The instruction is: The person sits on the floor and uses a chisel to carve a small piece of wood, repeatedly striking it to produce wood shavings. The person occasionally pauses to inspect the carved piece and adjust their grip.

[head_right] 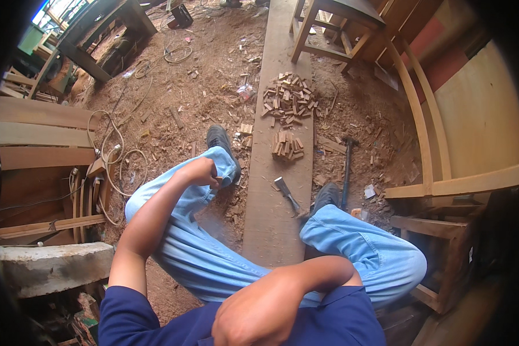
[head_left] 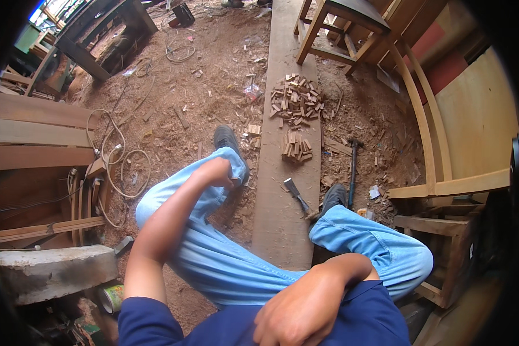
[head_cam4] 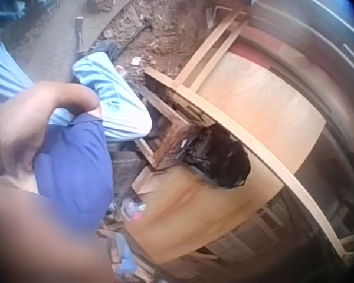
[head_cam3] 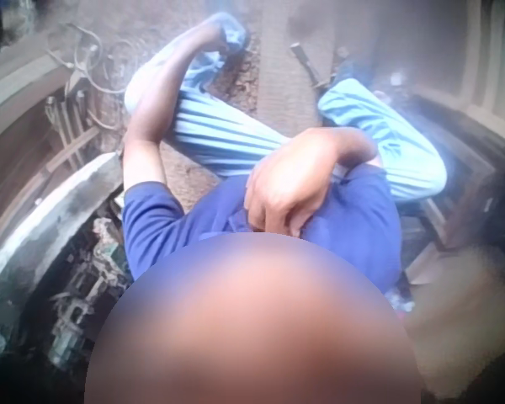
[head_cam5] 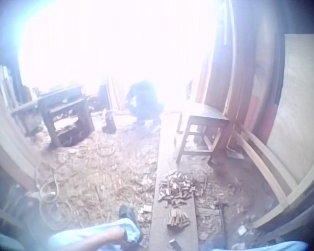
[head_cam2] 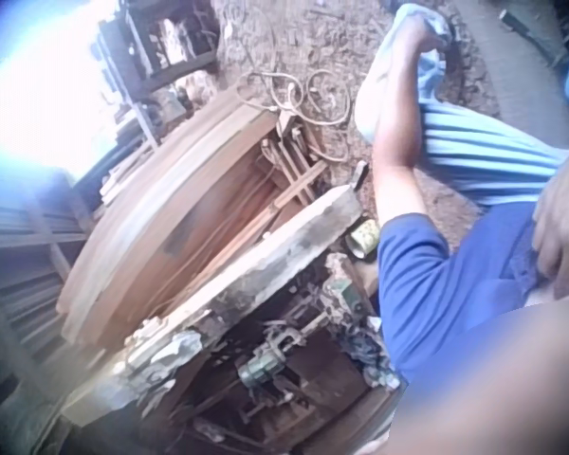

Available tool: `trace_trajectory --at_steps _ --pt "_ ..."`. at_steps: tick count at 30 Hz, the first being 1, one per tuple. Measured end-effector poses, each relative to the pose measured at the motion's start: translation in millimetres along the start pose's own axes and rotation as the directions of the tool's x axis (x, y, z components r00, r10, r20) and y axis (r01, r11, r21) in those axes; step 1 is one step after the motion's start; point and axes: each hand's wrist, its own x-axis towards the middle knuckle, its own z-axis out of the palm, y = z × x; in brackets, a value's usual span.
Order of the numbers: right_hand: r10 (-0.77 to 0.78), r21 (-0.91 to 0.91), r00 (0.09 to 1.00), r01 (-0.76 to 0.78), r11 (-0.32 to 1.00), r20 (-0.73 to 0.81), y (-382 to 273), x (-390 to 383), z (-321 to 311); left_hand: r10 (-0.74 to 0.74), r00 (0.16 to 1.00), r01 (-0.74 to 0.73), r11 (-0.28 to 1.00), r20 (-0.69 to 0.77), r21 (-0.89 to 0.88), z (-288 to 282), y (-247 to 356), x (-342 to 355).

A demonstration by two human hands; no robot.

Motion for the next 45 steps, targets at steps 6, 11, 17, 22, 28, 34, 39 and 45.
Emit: trace_trajectory --at_steps 6,11,17,22,28,34,39,45 --pt "0.111 0.13 0.989 -0.124 0.984 0.101 -17 -25 3 -0.036 0.999 0.036 0.999 -0.01 -0.006 -2 5 1" --pt "0.219 -0.005 0.955 -0.223 0.975 0.199 -23 -23 6 -0.014 1.0 0.014 1.0 -0.009 0.006 -3 7 1" --pt "0.065 -0.484 0.93 -0.248 0.839 -0.363 -50 -29 5 -0.043 0.999 0.043 0.999 0.017 0.017 -2 5 4" --pt "-0.444 -0.838 0.736 -0.313 0.447 -0.511 -72 -45 7 -0.053 0.998 0.053 0.998 0.024 0.032 7 -11 11" --pt "-0.732 -0.834 0.465 -0.488 0.257 -0.497 -55 -53 33 -0.115 0.991 0.118 0.992 0.071 -0.038 14 -23 16" --pt "-0.764 -0.788 0.389 -0.567 0.242 -0.514 -36 -52 46 0.009 0.999 -0.004 0.993 0.043 -0.117 15 -14 23" --pt "-0.775 -0.78 0.35 -0.561 0.276 -0.526 -37 -54 51 -0.006 0.998 0.007 1.0 0.063 -0.016 9 -7 17" --pt "-0.759 -0.806 0.356 -0.47 0.359 -0.545 -49 -69 39 -0.021 0.999 0.022 0.999 0.034 -0.023 4 -1 13"
